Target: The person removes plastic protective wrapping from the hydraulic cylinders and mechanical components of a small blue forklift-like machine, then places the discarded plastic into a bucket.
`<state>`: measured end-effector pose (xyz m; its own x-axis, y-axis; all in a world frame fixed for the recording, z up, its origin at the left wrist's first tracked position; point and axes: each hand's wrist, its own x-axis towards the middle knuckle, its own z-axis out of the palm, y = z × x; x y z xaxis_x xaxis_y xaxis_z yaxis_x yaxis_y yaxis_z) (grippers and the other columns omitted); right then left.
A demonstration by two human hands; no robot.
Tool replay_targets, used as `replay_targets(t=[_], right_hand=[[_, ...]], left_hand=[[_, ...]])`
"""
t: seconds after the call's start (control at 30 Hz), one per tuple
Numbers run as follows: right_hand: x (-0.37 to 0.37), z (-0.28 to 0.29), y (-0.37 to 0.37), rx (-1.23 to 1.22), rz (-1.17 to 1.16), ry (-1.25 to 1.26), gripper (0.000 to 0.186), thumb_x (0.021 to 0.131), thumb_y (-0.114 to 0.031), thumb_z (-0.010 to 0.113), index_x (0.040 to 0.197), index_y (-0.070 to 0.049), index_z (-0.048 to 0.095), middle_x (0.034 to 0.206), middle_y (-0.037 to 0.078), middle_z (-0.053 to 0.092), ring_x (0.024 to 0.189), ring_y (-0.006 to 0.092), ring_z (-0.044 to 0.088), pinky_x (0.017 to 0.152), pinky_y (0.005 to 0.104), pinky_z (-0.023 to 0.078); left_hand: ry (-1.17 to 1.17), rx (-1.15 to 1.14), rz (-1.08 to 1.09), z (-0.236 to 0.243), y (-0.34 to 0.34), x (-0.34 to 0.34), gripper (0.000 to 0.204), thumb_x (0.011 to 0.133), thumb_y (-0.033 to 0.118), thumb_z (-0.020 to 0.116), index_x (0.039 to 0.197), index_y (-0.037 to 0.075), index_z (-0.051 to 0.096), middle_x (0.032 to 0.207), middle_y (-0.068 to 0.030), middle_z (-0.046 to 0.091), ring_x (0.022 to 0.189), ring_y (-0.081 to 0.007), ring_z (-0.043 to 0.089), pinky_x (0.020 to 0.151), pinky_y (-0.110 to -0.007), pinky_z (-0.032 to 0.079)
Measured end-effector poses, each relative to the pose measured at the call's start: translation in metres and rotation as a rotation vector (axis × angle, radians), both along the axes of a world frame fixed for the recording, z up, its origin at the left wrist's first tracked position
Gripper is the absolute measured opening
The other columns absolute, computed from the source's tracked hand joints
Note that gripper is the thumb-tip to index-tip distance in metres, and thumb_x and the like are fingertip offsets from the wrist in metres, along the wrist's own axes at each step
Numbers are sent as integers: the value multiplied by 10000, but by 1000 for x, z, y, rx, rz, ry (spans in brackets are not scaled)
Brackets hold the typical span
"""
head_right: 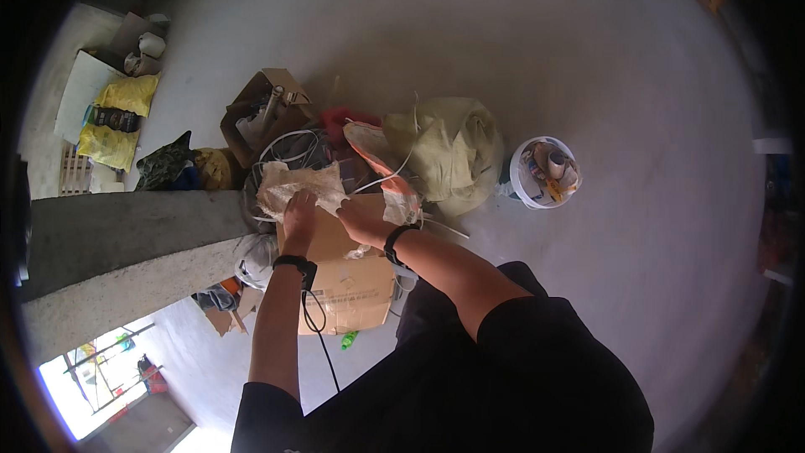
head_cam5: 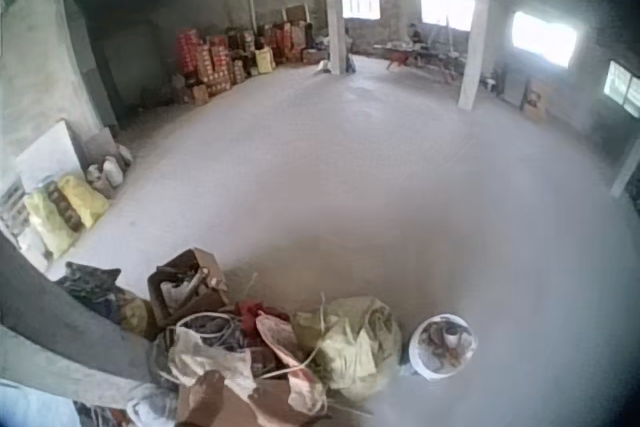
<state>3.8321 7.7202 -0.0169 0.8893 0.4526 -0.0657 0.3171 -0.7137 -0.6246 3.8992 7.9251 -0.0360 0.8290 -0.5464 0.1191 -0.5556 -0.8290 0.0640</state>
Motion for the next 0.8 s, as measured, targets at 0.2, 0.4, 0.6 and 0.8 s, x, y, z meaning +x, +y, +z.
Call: replay_targets(t=[0.2,0.4,0.6,0.8], right_hand=[[-45,-50,-56,88,-90,266,159,729,-28,618,880,14,645,937,231,651,910,393,648,781,480,509],[-210,-83,-241,-390,-361,674,376,831,-368,693,970,-20,720,1005,211,717,985,395,681,862,485,545],[-434,-77,-388,-304,-701,777,472,829,-453,648,965,-11,739,990,236,716,954,355,701,849,449,560],[-649,-103,-431,-337,-1361,769,565,971,-507,477,965,1,726,1027,223,717,965,396,687,844,460,554]], left_hand=[[440,-78,395,-63,25,-71,173,880,143,605,999,57,697,1128,-153,682,1010,-360,661,808,-479,549],[906,234,356,-96,-54,-191,364,852,397,665,896,47,755,954,-193,729,923,-388,698,798,-487,562],[865,42,-100,-105,-209,-232,307,863,363,637,912,62,675,924,-200,690,896,-417,662,767,-540,514],[622,16,-101,-48,-437,-231,252,805,323,750,941,121,687,817,-105,696,742,-295,668,679,-445,517]])
